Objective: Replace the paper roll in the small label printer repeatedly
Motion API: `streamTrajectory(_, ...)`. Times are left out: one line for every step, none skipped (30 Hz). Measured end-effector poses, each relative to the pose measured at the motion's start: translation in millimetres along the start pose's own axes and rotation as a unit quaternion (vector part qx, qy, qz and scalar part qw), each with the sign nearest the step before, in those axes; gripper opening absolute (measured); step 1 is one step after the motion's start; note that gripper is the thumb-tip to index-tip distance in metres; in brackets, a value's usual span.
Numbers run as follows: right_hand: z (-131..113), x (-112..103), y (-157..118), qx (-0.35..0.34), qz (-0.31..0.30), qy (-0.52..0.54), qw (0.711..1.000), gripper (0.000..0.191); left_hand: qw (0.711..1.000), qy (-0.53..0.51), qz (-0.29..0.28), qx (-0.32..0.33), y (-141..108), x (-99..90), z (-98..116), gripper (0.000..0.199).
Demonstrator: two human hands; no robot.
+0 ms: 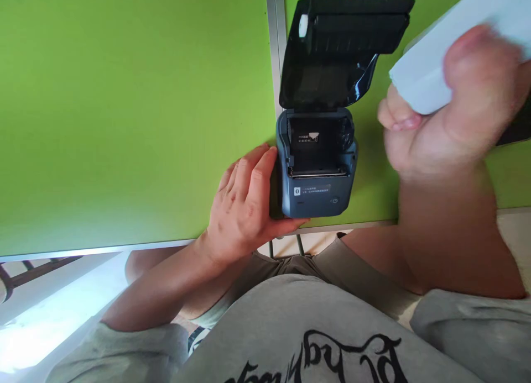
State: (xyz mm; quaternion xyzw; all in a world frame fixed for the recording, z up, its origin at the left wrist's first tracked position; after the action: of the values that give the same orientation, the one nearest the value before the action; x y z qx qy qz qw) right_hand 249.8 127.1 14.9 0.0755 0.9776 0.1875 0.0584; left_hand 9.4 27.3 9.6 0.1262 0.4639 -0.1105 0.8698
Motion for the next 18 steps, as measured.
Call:
streamTrajectory(1,4,-4,-0.036,0.048,0.046,0.997,0.034,1.000,0.000,0.000,0.000,0,-0.1,0,0.097)
streamTrajectory(2,7,-8,-0.060,0.071,0.057,0.994,0.036,1.000,0.001,0.001,0.000,0,-0.3,0,0.097)
streamTrajectory(2,10,-10,-0.084,0.081,0.050,0.992,0.036,1.000,0.002,0.002,0.001,0,-0.3,-1,0.098)
streamTrajectory(1,12,-12,-0.095,0.064,0.020,0.993,0.037,1.000,0.003,0.004,0.003,0,-0.3,-1,0.098)
streamTrajectory(0,14,-12,-0.097,0.031,-0.021,0.995,0.041,1.000,0.005,0.005,0.006,0,-0.2,-1,0.098)
streamTrajectory(-2,15,-12,-0.095,-0.005,-0.057,0.994,0.044,1.000,0.007,0.007,0.009,0,-0.2,-1,0.098)
streamTrajectory(-4,16,-12,-0.089,-0.041,-0.085,0.992,0.046,1.000,0.008,0.008,0.013,0,-0.2,-1,0.098)
streamTrajectory(-6,16,-12,-0.082,-0.070,-0.103,0.989,0.046,1.000,0.010,0.008,0.016,0,-0.2,-1,0.097)
streamTrajectory(-9,16,-12,-0.075,-0.088,-0.113,0.987,0.043,1.000,0.011,0.010,0.019,0,-0.2,-1,0.097)
streamTrajectory(-11,15,-11,-0.074,-0.091,-0.118,0.986,0.039,1.000,0.012,0.011,0.020,0,-0.3,-1,0.096)
streamTrajectory(-13,14,-11,-0.075,-0.091,-0.125,0.985,0.036,1.000,0.013,0.011,0.020,0,-0.2,-1,0.096)
streamTrajectory(-13,13,-11,-0.079,-0.086,-0.130,0.985,0.033,1.000,0.013,0.012,0.020,0,-0.1,-1,0.096)
streamTrajectory(-13,12,-10,-0.088,-0.079,-0.138,0.983,0.031,1.000,0.013,0.013,0.021,0,0.0,-1,0.096)
streamTrajectory(-13,11,-10,-0.103,-0.072,-0.148,0.981,0.029,1.000,0.012,0.014,0.021,0,0.1,-1,0.096)
streamTrajectory(-12,9,-10,-0.128,-0.063,-0.160,0.977,0.028,1.000,0.012,0.015,0.020,0,0.2,-1,0.095)
streamTrajectory(-12,8,-10,-0.158,-0.056,-0.173,0.971,0.027,1.000,0.011,0.015,0.020,0,0.3,-1,0.095)
streamTrajectory(-12,7,-10,-0.186,-0.053,-0.183,0.964,0.026,1.000,0.011,0.014,0.021,1,0.3,-1,0.094)
streamTrajectory(-11,7,-10,-0.210,-0.053,-0.190,0.958,0.024,1.000,0.011,0.013,0.021,1,0.3,0,0.094)
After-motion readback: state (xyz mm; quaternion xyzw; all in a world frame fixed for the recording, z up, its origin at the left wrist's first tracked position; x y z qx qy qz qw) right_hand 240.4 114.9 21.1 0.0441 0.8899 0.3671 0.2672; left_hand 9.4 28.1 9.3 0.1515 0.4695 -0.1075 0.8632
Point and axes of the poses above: each hand's wrist, its own y-axis towards the middle knuckle, its own x-axis out of the palm, z = x × y, the point moved 3 cm from there along y, towards the middle knuckle, and after that the axes turned 10 degrees about -x, right-handed, at the moved point
